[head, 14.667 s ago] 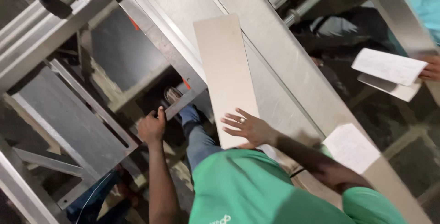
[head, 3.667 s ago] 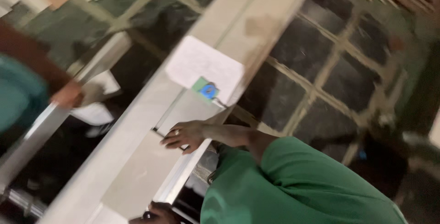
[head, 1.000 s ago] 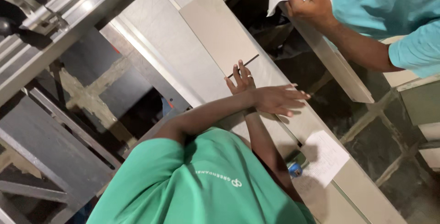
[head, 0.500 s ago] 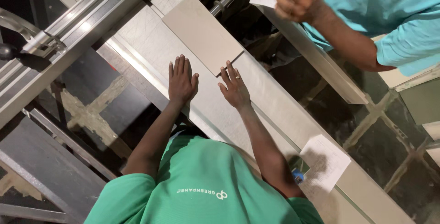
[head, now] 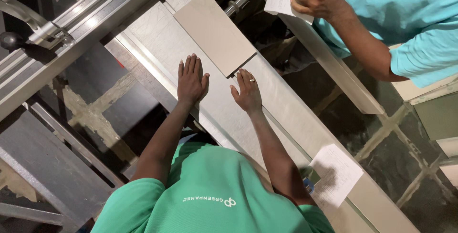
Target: The person operates a tile cutting machine, feeding large white panels into the cutter and guiding them through to produce smaller rectangular pieces. The person repeatedly positions the panels, activates the cutting mechanism, and removes the cut sections.
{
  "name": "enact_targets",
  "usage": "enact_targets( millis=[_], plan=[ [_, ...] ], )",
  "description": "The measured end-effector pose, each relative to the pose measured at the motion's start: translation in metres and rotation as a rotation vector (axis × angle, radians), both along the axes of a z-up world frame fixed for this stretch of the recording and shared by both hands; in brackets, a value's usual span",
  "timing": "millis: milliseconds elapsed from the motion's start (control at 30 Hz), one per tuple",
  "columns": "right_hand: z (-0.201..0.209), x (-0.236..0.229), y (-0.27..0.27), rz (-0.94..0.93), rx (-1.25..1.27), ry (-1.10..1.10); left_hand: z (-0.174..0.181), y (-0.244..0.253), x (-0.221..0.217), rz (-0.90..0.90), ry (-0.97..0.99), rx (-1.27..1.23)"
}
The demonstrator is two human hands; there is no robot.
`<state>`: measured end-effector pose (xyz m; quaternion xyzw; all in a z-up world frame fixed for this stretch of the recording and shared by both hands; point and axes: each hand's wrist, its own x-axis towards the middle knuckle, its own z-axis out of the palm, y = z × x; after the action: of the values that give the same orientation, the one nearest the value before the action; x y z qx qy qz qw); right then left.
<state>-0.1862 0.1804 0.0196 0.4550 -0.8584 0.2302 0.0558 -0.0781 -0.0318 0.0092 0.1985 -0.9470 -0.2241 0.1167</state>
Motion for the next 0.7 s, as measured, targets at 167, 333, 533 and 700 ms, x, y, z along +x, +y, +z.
enact_targets(
  millis=[167,333,533,700],
  plan=[
    [-0.003,0.002,0.001,-0.015,-0.002,0.005,0.002,0.000,0.000,0.001,-0.015,0.016],
    [-0.007,0.000,0.001,-0.023,0.023,-0.007,0.000,0.001,0.000,0.004,-0.030,0.007],
    [-0.005,0.000,0.001,-0.034,0.034,0.003,-0.005,-0.001,0.000,0.002,-0.036,-0.005],
    [-0.001,0.000,0.002,-0.031,0.010,0.027,-0.010,-0.002,-0.002,0.004,0.006,-0.005]
  ],
)
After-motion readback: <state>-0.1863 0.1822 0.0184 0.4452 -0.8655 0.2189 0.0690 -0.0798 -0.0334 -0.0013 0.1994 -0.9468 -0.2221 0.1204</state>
